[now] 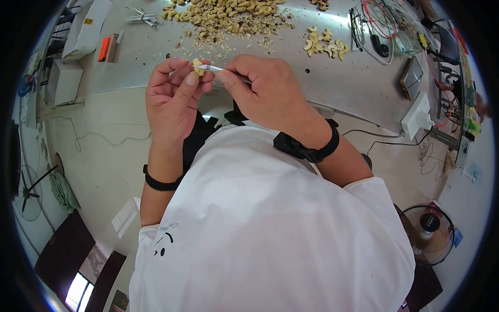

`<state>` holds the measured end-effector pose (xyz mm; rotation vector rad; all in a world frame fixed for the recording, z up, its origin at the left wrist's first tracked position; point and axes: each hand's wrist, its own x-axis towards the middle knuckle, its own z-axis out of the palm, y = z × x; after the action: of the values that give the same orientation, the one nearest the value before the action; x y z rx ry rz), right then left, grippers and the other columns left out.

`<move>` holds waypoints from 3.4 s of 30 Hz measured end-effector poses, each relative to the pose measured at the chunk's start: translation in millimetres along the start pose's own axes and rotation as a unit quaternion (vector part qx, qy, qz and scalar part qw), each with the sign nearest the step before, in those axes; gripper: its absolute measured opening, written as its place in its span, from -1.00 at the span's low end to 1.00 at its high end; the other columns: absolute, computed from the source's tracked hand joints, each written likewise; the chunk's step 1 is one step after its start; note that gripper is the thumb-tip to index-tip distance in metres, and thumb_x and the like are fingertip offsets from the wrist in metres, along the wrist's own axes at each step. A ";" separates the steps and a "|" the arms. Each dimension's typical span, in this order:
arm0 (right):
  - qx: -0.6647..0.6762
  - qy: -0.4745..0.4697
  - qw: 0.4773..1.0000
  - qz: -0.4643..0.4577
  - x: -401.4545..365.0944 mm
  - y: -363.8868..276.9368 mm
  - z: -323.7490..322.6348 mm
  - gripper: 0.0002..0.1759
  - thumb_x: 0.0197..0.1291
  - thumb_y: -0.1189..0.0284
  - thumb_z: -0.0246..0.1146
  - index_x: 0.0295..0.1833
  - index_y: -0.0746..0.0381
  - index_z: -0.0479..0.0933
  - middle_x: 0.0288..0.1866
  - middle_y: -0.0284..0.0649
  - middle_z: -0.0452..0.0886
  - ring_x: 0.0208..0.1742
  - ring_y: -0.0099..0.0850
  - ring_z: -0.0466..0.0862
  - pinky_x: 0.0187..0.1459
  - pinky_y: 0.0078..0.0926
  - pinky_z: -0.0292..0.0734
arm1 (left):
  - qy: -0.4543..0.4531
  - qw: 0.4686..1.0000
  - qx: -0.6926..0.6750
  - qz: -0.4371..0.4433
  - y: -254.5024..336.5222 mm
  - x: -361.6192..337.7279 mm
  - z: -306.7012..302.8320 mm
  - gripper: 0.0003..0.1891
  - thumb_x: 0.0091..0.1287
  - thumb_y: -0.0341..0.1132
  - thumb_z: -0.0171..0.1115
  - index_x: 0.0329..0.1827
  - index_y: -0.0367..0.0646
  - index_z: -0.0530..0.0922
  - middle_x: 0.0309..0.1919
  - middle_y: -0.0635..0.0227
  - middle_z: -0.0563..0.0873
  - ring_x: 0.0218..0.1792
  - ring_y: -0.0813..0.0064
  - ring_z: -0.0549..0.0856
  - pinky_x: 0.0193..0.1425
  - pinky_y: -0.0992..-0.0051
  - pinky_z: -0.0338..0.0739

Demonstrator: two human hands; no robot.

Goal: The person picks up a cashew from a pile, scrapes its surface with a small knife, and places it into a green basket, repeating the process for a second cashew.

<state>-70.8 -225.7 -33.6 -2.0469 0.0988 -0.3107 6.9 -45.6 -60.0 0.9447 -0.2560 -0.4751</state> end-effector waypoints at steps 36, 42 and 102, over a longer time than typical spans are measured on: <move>-0.112 -0.004 0.990 -0.080 3.9 -0.8 6.4 -0.83 0.39 0.40 0.38 -0.22 0.29 0.66 -0.50 -0.16 0.62 -0.51 -0.19 0.61 -0.44 -0.33 0.48 | 0.052 0.994 0.095 -0.027 4.3 -1.0 -4.3 -0.67 0.30 -0.61 0.51 0.11 -0.33 0.69 -0.13 0.26 0.83 -0.14 0.61 0.79 0.01 0.63 0.72; -0.100 0.013 0.994 -0.036 6.2 1.9 9.2 -0.76 0.39 0.30 0.34 -0.27 0.25 0.64 -0.46 -0.08 0.64 -0.44 -0.02 0.66 -0.38 -0.12 0.53 | 0.049 0.994 0.094 -0.036 2.9 -1.6 -8.2 -0.68 0.29 -0.61 0.51 0.08 -0.33 0.68 -0.10 0.23 0.84 -0.13 0.60 0.79 0.01 0.63 0.71; 0.201 0.183 0.961 0.044 169.7 40.4 -79.9 -0.80 0.34 0.40 0.45 -0.01 0.27 0.73 -0.30 -0.45 0.72 -0.31 -0.70 0.61 -0.25 -0.66 0.50 | 0.080 0.988 0.128 -0.020 8.0 50.4 -26.3 -0.81 0.48 -0.66 0.17 0.07 -0.29 0.55 0.20 0.01 0.72 -0.01 0.37 0.81 0.11 0.41 0.76</move>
<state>74.3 -347.5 -3.0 -1.5611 0.3268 -0.6010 63.7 -47.9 -68.1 1.2351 -0.1558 -0.4058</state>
